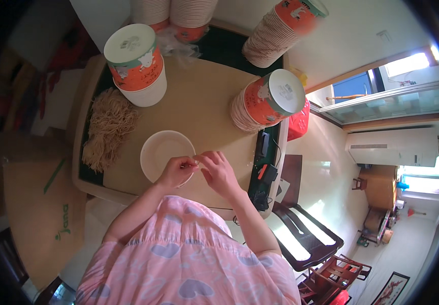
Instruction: Threading string handles into decorative paper buckets for packaging.
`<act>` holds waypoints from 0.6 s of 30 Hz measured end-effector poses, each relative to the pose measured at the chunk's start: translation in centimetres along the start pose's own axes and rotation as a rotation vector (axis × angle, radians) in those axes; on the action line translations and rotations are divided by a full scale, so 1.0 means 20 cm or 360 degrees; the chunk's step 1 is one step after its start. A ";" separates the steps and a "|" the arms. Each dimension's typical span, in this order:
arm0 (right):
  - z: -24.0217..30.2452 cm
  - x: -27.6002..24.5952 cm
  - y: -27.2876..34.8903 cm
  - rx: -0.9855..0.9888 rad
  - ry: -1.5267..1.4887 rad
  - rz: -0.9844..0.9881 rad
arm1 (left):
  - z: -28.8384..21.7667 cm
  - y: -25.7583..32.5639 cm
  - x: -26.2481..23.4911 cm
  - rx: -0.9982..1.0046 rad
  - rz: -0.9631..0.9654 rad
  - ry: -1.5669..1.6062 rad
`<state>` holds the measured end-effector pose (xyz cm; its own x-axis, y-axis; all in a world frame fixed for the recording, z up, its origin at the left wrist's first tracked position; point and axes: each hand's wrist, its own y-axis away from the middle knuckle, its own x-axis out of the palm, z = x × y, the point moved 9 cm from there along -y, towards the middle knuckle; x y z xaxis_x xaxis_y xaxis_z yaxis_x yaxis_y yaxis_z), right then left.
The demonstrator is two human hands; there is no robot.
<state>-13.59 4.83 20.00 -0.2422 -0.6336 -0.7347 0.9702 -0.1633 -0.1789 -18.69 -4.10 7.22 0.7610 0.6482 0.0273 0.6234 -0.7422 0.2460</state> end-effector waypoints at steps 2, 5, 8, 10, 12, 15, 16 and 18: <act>0.00 0.05 -0.02 -0.0086 0.0061 0.0152 | 0.00 0.00 0.00 0.0004 -0.0005 0.0005; -0.07 0.08 -0.01 -0.0096 0.0040 0.0250 | -0.02 0.00 0.00 -0.0012 0.0001 -0.0029; -0.06 0.07 -0.01 -0.0067 0.0050 0.0291 | -0.05 0.01 0.00 -0.0018 0.0044 -0.0049; -0.06 0.07 -0.01 -0.0083 0.0042 0.0311 | -0.05 0.01 -0.01 0.0008 0.0032 -0.0075; -0.06 0.08 0.00 -0.0098 0.0038 0.0331 | -0.03 0.02 -0.01 0.0006 0.0046 -0.0086; -0.08 0.11 0.01 -0.0063 0.0064 0.0366 | -0.02 0.02 0.00 -0.0017 0.0059 -0.0099; -0.09 0.12 0.01 -0.0014 0.0090 0.0371 | -0.01 0.02 0.00 -0.0037 0.0056 -0.0099; -0.11 0.14 0.02 0.0037 0.0117 0.0373 | -0.04 0.02 0.00 -0.0051 0.0036 -0.0101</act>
<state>-13.76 4.67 16.49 -0.0085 -0.5999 -0.8000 0.9992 -0.0360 0.0164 -18.53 -4.28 8.06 0.7854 0.6184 -0.0281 0.6005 -0.7501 0.2769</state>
